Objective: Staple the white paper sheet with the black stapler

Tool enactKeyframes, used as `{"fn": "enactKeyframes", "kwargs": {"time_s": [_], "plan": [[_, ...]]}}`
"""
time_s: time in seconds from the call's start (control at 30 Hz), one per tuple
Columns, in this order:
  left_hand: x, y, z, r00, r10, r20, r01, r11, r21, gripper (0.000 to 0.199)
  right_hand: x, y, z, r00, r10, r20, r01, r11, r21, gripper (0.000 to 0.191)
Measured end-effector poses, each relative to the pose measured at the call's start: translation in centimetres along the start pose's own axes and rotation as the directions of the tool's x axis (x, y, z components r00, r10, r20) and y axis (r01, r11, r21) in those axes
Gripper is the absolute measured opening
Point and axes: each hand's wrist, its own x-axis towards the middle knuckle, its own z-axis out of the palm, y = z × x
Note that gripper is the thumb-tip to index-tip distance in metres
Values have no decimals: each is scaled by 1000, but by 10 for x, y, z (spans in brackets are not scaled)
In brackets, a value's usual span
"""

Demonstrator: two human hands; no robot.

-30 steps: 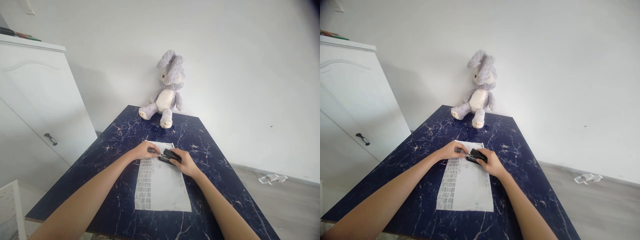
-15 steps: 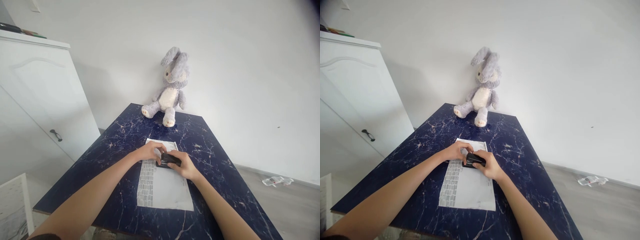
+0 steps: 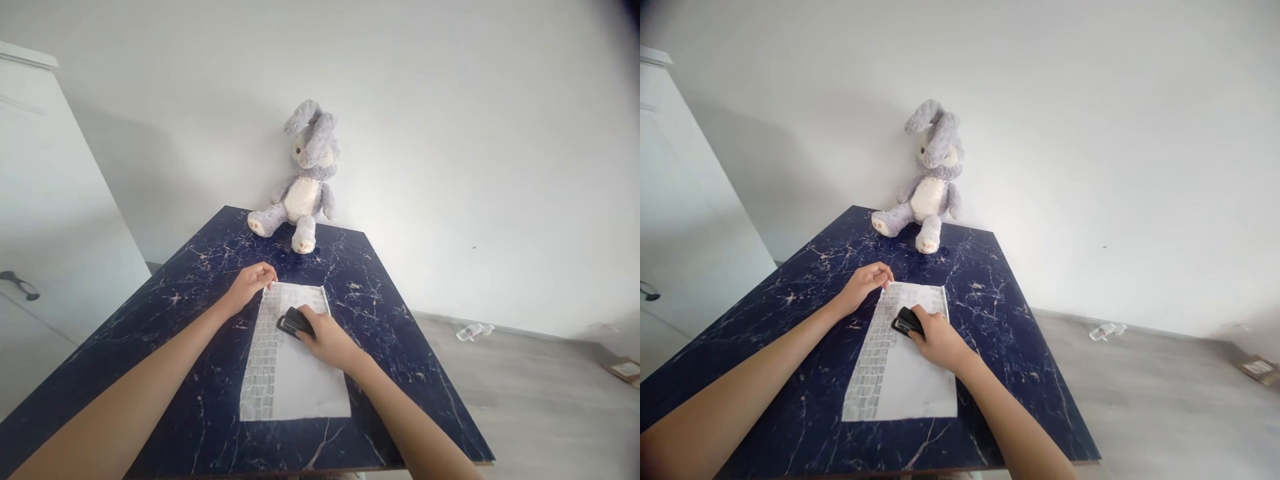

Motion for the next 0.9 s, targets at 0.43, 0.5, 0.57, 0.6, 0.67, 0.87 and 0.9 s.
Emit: {"fn": "enactKeyframes", "kwargs": {"time_s": [0.43,0.5,0.57,0.6,0.67,0.87,0.9], "plan": [[5,-7,-4,999,-49,-11,42,927,-373,38,-91,137,-67,886,240,-397,-183,967,175,47],[5,-9,-11,996,-64,68,90,854,-512,47,-66,154,-66,915,194,-354,-209,978,-4,48],[3,-11,-21,976,-81,200,187,781,-596,55,-41,166,-60,962,152,-226,-195,963,-186,53],[3,-12,-26,963,-86,256,231,756,-613,58,-30,170,-56,975,148,-168,-187,951,-247,56],[1,-13,-38,952,-97,290,267,727,-633,63,-11,173,-44,982,164,-93,-185,930,-319,59],[0,-10,-74,990,-141,-18,83,675,-733,67,57,129,0,993,119,-5,-113,933,-341,59],[-1,-9,-78,990,-131,-60,43,667,-744,67,72,115,9,994,110,4,-102,937,-335,59]]}}
